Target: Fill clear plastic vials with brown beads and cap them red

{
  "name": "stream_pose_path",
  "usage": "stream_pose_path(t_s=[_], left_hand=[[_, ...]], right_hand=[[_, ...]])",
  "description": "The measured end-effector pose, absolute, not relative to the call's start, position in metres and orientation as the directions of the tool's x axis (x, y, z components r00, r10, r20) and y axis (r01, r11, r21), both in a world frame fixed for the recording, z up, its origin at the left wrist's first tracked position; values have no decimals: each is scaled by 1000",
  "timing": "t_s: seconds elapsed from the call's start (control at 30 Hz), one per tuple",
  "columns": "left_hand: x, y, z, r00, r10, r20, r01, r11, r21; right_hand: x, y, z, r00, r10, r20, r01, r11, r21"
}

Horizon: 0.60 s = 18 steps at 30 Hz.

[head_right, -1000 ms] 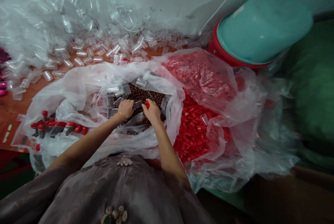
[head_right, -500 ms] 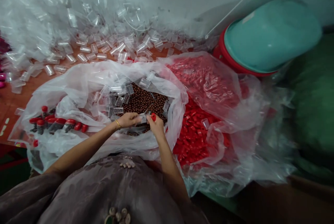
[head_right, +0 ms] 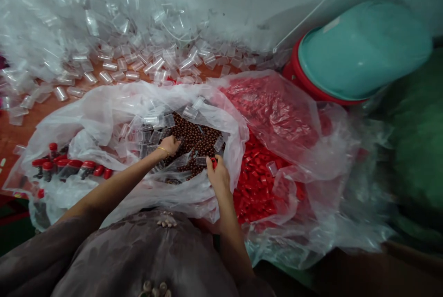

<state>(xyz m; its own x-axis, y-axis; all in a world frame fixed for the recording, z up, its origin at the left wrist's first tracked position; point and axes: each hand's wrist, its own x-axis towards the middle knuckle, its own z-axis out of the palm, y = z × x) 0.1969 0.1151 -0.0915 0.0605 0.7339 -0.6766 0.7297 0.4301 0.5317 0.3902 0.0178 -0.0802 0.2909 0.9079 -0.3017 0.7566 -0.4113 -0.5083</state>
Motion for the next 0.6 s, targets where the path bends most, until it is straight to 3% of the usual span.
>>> stream_pose_path(t_s=[0.13,0.2,0.33,0.47,0.6], left_hand=[[220,130,-109,-5,835,-551,727,381,571],[223,132,-117,21,865,-501,672,359,648],[209,124,-127,177,918,-355,253,306,918],[187,108,-117,294,936,-191,-17,205,979],[174,93,-97,382,909,-164,32,164,986]], right_hand=[[394,13,-78,263,923,-282,673,-385,-632],[393,15,-75,270,924,-271,590,-381,-711],[386,23,-65,303,863,-403,270,-484,-832],[376,30,-52,226,788,-573,-111,-564,-818],[363,36,-38,143,817,-558,-129,-543,-829]])
